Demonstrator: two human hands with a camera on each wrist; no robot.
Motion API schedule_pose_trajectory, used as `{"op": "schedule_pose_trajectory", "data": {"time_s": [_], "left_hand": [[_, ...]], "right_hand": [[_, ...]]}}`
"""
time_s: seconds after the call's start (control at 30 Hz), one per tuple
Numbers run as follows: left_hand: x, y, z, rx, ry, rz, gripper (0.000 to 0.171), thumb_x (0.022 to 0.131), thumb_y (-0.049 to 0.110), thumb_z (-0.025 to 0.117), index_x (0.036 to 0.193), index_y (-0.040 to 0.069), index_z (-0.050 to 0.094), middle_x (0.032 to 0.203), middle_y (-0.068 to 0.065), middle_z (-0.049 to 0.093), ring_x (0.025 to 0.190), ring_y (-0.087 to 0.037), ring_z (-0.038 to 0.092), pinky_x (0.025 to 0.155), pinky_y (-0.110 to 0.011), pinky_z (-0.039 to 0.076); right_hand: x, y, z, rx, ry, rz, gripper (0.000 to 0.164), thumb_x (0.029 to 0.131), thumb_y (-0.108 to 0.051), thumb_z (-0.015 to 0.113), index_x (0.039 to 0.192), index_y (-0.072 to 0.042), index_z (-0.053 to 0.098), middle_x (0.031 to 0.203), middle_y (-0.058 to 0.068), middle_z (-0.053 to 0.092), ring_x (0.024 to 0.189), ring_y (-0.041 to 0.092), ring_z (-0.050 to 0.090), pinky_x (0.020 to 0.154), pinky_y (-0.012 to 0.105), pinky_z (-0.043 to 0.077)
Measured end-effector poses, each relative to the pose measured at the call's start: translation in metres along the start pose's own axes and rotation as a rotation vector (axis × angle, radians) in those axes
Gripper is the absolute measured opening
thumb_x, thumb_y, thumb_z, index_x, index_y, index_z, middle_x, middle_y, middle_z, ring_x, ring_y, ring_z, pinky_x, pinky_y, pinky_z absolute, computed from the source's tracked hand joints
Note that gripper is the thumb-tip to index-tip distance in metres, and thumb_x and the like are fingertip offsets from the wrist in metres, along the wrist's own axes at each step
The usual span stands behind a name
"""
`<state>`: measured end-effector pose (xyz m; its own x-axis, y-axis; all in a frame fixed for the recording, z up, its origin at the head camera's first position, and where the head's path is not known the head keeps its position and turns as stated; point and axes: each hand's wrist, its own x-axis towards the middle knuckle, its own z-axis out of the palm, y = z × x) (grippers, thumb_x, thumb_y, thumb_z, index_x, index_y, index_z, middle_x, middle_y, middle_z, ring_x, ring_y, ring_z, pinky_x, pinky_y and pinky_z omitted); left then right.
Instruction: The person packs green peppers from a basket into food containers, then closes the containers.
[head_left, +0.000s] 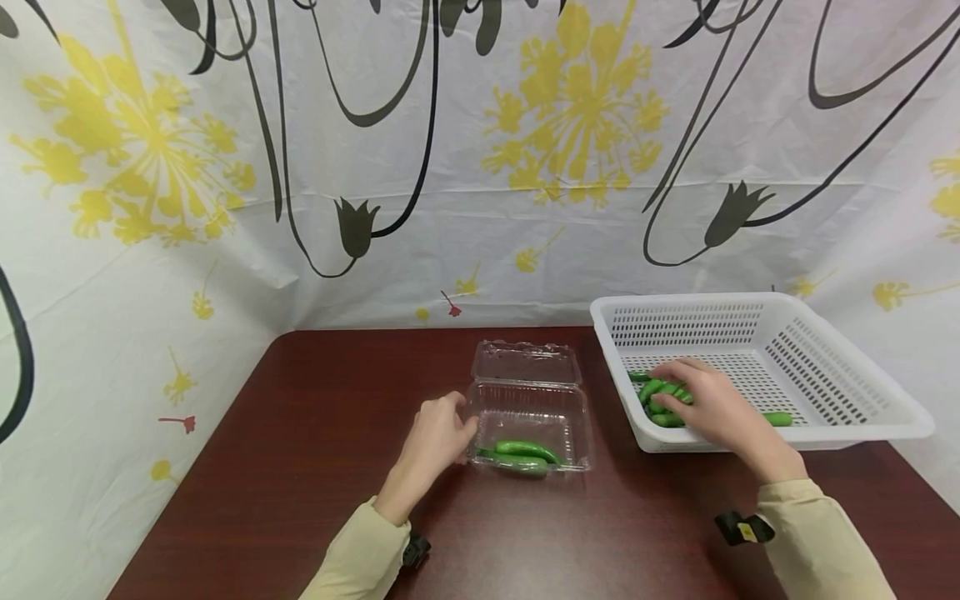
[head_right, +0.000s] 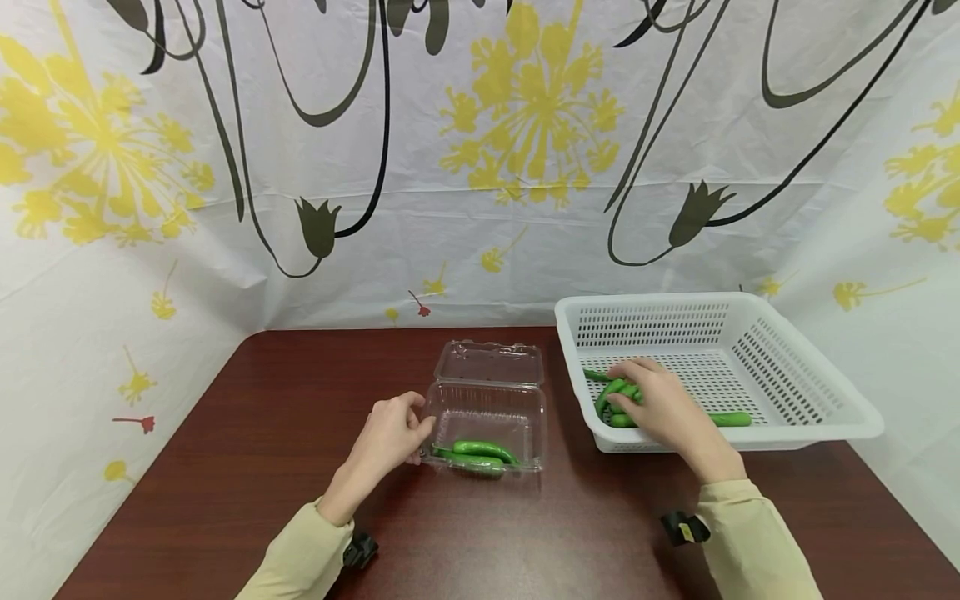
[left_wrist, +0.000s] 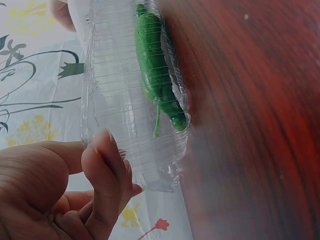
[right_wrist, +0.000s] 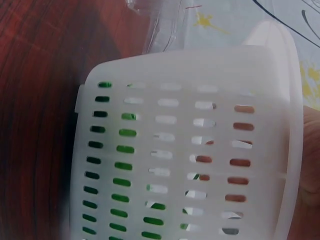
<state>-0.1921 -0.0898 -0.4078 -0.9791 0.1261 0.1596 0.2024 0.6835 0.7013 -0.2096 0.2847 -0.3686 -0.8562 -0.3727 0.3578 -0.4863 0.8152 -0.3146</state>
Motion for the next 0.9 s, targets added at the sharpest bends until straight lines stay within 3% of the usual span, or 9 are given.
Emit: {"op": "schedule_pose_trajectory", "data": {"time_s": [0.37,0.9], "left_hand": [[0.001,-0.001,0.001,-0.007,-0.007,0.001,0.035,0.092,0.004,0.068,0.122,-0.012,0.060,0.057,0.002,0.058,0.037,-0.004,0.056,0.048,-0.023,0.051],[0.001,-0.001,0.001,-0.023,-0.018,-0.028,0.036,0.092,0.003,0.068,0.124,-0.012,0.060,0.057,0.001,0.058,0.038,-0.005,0.056,0.043,-0.024,0.049]], "right_hand": [[0.000,0.008,-0.003,-0.008,-0.065,0.043,0.027,0.090,-0.014,0.077,0.112,0.000,0.069,0.108,0.017,0.067,0.096,0.037,0.064,0.080,0.054,0.053],[0.007,0.014,-0.006,0.035,-0.237,0.070,0.032,0.089,-0.019,0.078,0.112,0.001,0.069,0.098,0.008,0.070,0.091,0.030,0.066,0.079,0.049,0.053]]}}
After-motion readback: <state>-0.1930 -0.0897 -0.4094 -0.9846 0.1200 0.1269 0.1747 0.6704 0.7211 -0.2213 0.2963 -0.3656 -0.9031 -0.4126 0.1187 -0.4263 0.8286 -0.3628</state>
